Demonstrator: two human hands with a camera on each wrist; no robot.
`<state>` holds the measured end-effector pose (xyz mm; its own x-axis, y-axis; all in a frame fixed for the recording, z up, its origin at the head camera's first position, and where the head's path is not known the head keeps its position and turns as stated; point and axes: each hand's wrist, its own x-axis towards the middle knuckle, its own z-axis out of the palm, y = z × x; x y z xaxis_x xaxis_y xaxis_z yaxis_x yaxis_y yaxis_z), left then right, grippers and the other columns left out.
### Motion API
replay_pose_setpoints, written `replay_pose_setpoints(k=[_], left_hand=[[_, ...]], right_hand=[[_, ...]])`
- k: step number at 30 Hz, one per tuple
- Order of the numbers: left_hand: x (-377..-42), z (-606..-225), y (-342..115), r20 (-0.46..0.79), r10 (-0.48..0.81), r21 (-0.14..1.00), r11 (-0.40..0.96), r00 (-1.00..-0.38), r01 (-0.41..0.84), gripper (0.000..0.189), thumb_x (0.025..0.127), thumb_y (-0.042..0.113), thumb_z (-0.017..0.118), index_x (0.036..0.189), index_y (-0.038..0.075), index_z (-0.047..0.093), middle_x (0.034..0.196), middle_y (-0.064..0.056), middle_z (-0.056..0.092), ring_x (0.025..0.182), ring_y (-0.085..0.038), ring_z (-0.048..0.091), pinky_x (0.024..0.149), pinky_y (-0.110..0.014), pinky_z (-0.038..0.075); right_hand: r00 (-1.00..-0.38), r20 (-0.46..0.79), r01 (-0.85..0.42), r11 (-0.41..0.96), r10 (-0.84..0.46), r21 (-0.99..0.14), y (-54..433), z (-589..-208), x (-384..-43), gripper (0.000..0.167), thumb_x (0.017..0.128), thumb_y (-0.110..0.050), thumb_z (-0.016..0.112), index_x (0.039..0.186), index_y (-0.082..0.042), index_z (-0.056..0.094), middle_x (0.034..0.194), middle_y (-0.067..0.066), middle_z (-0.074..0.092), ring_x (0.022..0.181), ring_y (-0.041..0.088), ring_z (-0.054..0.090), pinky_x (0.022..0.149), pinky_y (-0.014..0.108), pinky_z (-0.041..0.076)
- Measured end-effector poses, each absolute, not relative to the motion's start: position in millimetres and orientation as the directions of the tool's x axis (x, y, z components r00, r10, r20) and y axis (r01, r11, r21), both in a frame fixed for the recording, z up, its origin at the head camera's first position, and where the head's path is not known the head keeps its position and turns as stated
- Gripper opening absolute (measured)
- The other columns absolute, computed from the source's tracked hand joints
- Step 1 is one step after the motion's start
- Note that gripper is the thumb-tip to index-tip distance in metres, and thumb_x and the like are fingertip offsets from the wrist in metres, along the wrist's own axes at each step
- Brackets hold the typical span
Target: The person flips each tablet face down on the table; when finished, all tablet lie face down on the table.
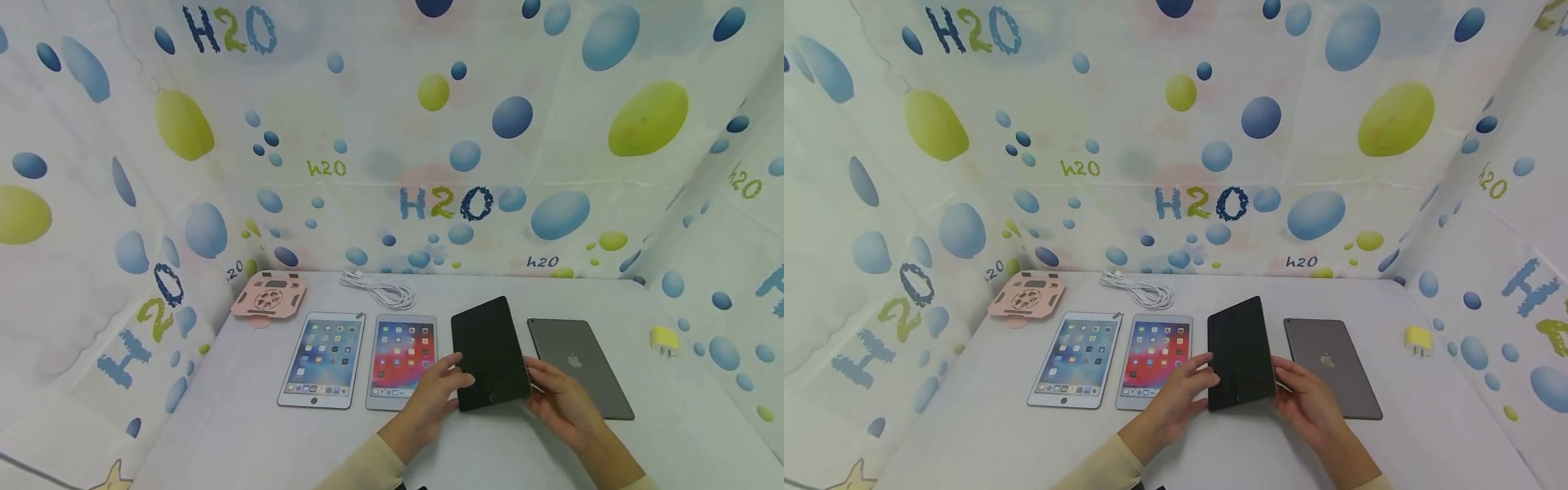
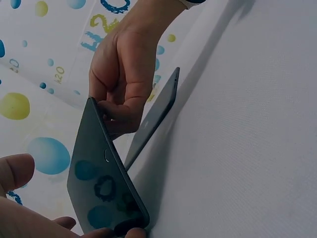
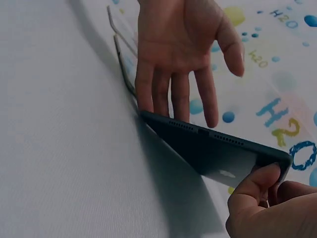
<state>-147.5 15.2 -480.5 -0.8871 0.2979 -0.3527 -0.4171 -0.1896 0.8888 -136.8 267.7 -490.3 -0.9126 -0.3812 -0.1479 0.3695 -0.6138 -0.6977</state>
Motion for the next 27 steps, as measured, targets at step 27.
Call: replay_pose_setpoints(k=[27], left_hand=[[-150, -460, 23, -0.314, 0.385, 0.931, -0.054, -0.868, -0.361, 0.074, 0.093, 0.036, 0.074, 0.157, 0.017, 0.041, 0.154, -0.024, 0.042, 0.134, -0.041, 0.048, 0.102, -0.08, 0.033]], right_hand=[[-0.74, -0.182, 0.522, -0.382, -0.647, -0.762, 227, -487, -152, 0.045, 0.112, -0.04, 0.025, 0.148, -0.03, 0.05, 0.144, 0.006, 0.047, 0.131, 0.028, 0.052, 0.111, 0.058, 0.04]])
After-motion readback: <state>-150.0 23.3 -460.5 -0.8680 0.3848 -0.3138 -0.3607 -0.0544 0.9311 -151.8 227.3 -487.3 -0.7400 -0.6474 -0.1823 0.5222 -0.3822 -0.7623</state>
